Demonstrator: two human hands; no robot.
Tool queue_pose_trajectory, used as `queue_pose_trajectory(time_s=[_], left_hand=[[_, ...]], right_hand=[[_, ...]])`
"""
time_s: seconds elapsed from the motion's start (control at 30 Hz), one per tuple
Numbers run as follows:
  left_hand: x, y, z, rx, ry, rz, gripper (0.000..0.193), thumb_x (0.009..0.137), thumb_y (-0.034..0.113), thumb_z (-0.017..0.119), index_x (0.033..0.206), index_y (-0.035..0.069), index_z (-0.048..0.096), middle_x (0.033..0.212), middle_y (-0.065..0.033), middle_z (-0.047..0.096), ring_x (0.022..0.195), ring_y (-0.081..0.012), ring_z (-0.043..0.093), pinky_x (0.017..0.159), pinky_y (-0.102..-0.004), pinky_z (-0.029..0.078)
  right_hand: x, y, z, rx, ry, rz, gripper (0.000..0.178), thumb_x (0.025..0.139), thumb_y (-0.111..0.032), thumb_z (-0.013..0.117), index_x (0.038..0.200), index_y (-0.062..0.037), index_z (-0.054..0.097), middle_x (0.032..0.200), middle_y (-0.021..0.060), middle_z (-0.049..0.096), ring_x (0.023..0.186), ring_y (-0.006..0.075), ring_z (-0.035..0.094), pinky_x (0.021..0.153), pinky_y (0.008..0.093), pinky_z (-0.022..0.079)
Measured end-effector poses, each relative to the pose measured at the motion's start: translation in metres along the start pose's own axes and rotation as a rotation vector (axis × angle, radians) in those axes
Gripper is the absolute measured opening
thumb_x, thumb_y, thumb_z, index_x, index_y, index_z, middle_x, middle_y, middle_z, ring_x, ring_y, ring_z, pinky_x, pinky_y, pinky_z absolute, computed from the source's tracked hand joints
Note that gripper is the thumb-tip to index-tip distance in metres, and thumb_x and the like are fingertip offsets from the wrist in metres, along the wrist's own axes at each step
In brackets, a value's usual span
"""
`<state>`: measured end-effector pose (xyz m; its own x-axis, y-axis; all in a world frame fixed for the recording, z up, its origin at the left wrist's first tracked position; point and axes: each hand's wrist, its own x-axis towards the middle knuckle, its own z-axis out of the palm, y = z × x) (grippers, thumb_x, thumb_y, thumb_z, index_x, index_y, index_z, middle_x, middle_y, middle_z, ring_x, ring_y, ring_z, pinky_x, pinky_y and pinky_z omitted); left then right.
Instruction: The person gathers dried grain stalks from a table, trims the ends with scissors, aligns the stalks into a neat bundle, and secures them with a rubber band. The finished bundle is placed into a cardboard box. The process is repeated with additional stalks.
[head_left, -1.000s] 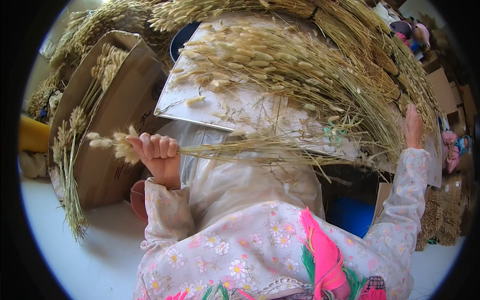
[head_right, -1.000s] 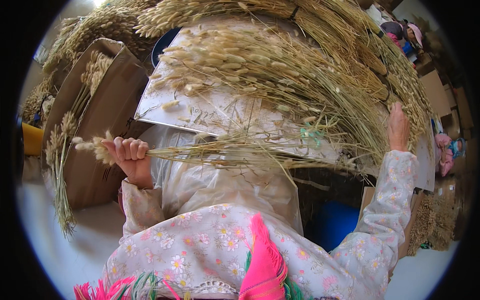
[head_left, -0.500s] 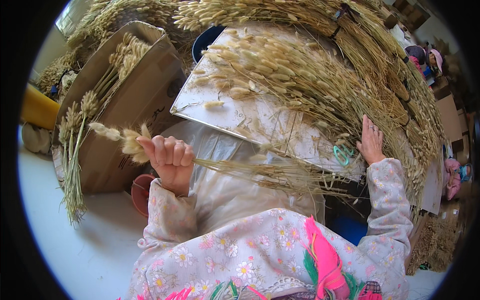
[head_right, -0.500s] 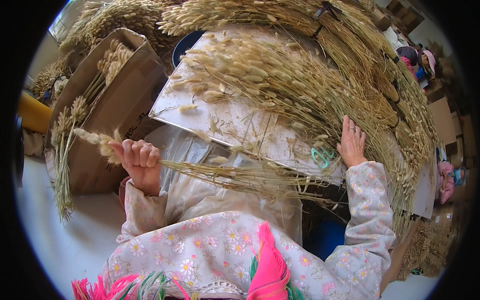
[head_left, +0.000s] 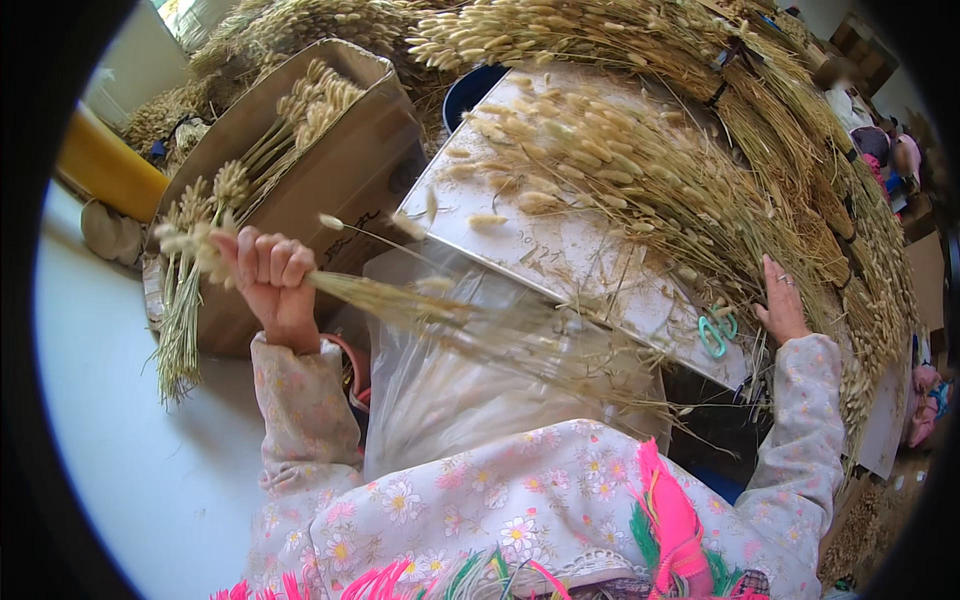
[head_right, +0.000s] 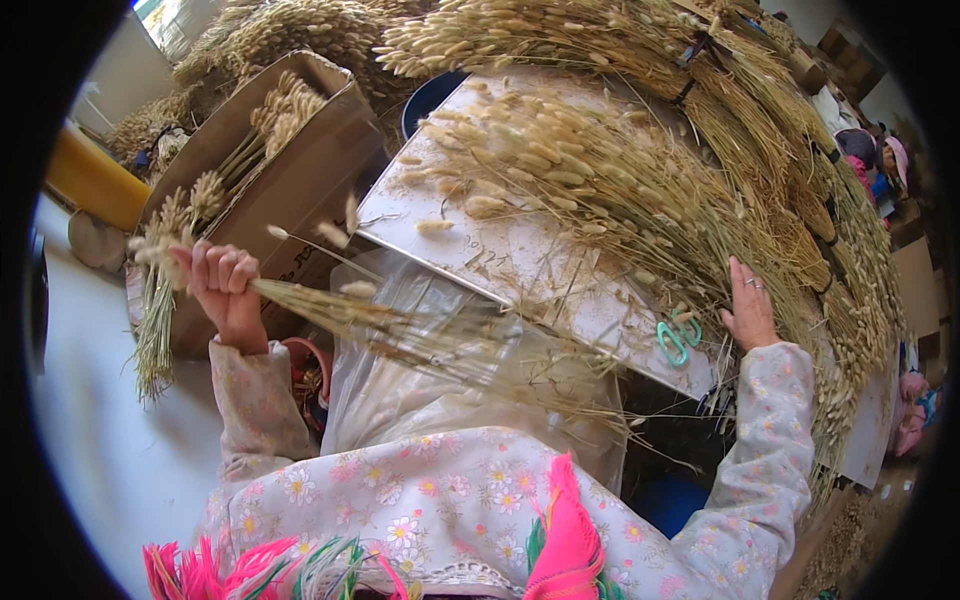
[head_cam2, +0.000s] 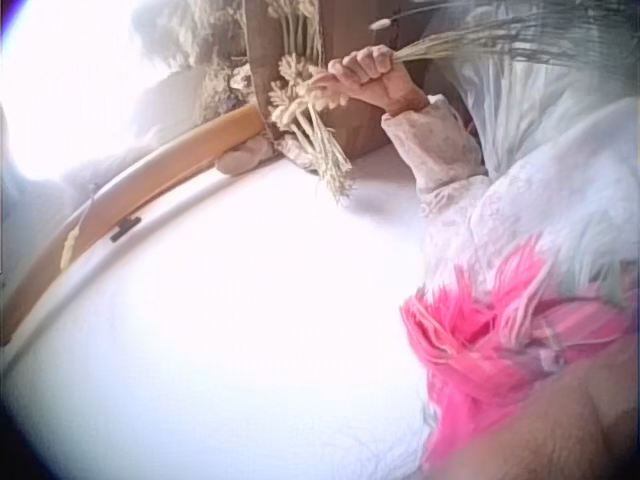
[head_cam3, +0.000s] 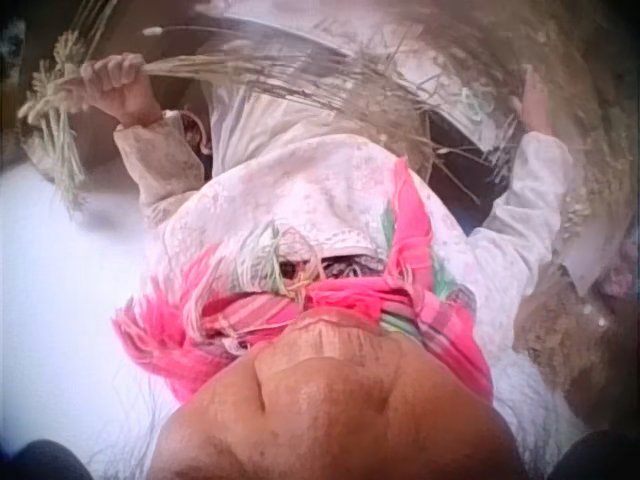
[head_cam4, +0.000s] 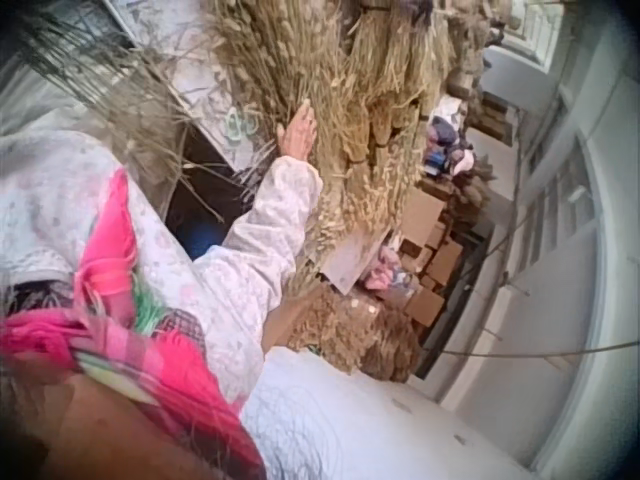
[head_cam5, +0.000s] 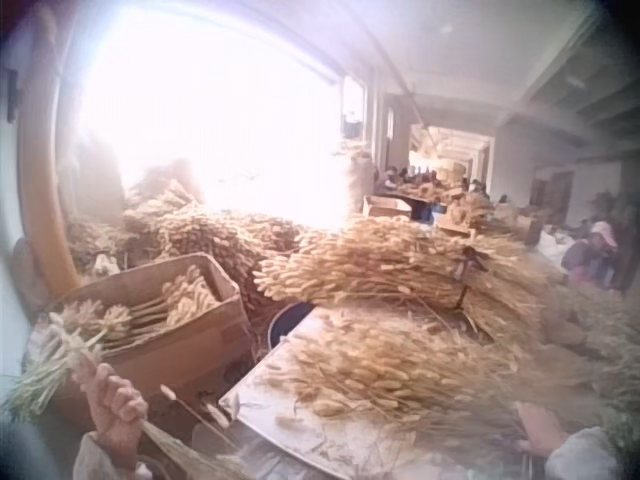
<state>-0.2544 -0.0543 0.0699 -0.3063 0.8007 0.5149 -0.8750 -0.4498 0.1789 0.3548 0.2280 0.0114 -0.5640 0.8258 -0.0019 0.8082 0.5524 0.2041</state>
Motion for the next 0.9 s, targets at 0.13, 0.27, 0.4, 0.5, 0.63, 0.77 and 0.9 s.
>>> queue_pose_trajectory(time_s=[0.13,0.27,0.4,0.5,0.63,0.77,0.9], left_hand=[[0.028,-0.013,-0.002,0.006,0.042,-0.067,0.054,0.098,0.045,0.042,0.055,0.014,0.034,0.046,0.0065,0.018,0.039,-0.0062,0.013,0.039,-0.0244,0.012],[0.070,-0.038,0.003,-0.028,-0.081,-0.220,0.055,0.099,0.045,0.039,0.054,0.014,0.033,0.046,0.0057,0.017,0.040,-0.0076,0.012,0.040,-0.0259,0.012],[0.106,-0.077,0.019,-0.086,-0.255,-0.296,0.054,0.099,0.045,0.037,0.055,0.014,0.033,0.047,0.0054,0.017,0.041,-0.0079,0.013,0.041,-0.0256,0.014],[0.122,-0.108,0.034,-0.136,-0.322,-0.303,0.053,0.099,0.043,0.038,0.056,0.013,0.035,0.046,0.0055,0.019,0.040,-0.0069,0.016,0.040,-0.0249,0.016],[0.126,-0.140,0.047,-0.172,-0.417,-0.347,0.055,0.099,0.050,0.032,0.056,0.015,0.033,0.045,0.0059,0.018,0.041,-0.0089,0.013,0.042,-0.0258,0.015],[0.116,-0.171,0.050,-0.165,-0.367,-0.362,0.055,0.099,0.050,0.033,0.056,0.016,0.033,0.045,0.0060,0.017,0.041,-0.0090,0.013,0.042,-0.0258,0.015],[0.109,-0.200,0.047,-0.108,-0.170,-0.399,0.054,0.098,0.048,0.038,0.056,0.015,0.032,0.047,0.0060,0.018,0.042,-0.0085,0.014,0.041,-0.0261,0.016]], right_hand=[[0.004,-0.010,-0.080,0.133,-0.054,-0.033,0.083,0.071,-0.015,0.075,0.139,-0.0008,0.030,0.134,0.0206,0.043,0.120,0.0366,0.045,0.102,0.0421,0.036],[0.016,-0.061,-0.169,0.474,0.001,-0.132,0.046,0.078,-0.012,0.067,0.120,0.0013,0.053,0.114,0.0157,0.057,0.101,0.0269,0.057,0.086,0.0348,0.045],[0.024,-0.143,-0.217,0.826,-0.079,-0.345,0.037,0.082,-0.012,0.060,0.118,-0.0017,0.058,0.118,0.0079,0.055,0.097,0.0159,0.056,0.081,0.0283,0.048],[0.033,-0.194,-0.221,0.885,-0.136,-0.514,0.063,0.081,-0.039,0.067,0.129,-0.0030,0.050,0.122,0.0110,0.054,0.103,0.0189,0.055,0.086,0.0313,0.046],[0.037,-0.233,-0.209,1.092,-0.205,-0.446,0.078,0.079,-0.049,0.070,0.132,0.0019,0.044,0.120,0.0163,0.055,0.105,0.0228,0.055,0.085,0.0328,0.045],[0.031,-0.245,-0.202,1.369,-0.265,-0.374,0.053,0.083,-0.037,0.069,0.119,-0.0003,0.057,0.090,0.0018,0.061,0.080,0.0096,0.053,0.070,0.0265,0.043],[0.026,-0.251,-0.196,1.571,-0.257,-0.223,0.019,0.090,-0.023,0.063,0.089,-0.0042,0.066,0.068,-0.0094,0.049,0.063,0.0002,0.038,0.056,0.0203,0.032]])
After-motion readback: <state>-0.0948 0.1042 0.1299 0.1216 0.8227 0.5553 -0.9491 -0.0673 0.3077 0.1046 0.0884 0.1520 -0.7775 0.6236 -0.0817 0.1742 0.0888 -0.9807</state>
